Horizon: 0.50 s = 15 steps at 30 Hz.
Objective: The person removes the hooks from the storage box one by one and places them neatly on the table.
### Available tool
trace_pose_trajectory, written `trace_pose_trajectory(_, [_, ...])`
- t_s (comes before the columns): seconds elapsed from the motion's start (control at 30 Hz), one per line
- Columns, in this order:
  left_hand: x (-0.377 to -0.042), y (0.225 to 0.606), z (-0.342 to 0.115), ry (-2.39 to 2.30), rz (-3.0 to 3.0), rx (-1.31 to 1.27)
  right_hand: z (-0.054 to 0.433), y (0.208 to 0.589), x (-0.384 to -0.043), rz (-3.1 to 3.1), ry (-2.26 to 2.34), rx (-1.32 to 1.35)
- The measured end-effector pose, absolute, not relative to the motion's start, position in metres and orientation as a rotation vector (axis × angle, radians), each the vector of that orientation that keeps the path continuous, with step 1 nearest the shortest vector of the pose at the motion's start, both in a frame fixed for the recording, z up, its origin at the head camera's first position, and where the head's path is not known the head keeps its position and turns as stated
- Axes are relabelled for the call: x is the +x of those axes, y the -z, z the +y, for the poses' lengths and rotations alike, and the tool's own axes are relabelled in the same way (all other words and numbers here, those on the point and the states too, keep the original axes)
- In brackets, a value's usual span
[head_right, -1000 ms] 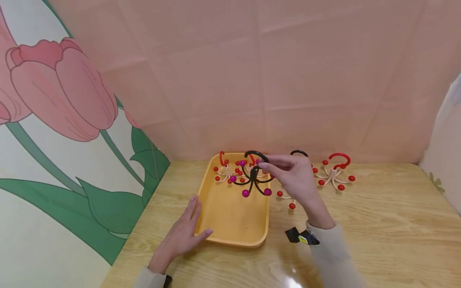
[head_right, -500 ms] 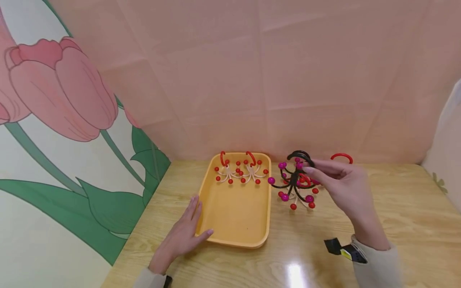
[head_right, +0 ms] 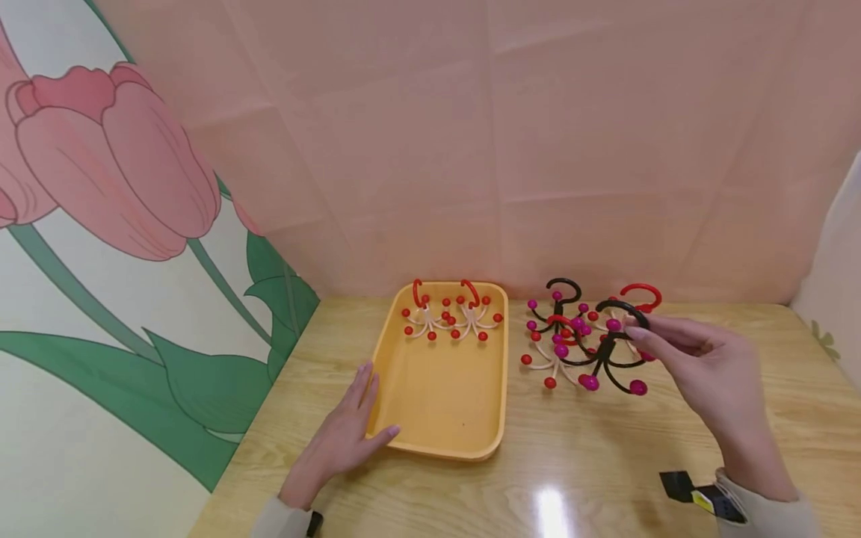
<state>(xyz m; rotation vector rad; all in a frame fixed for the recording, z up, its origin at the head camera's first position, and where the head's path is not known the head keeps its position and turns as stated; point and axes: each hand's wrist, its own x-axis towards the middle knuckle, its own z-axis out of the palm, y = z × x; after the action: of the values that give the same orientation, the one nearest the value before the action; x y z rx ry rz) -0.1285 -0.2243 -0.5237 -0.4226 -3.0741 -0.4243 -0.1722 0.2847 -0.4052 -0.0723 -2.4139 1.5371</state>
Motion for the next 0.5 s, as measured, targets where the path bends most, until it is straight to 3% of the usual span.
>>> trace_pose_trajectory(0.5, [-0.129, 0.523, -0.224, 0.442, -3.084, -0.414, 0.313, 0.442, -0.183, -2.453, -1.484, -0.204])
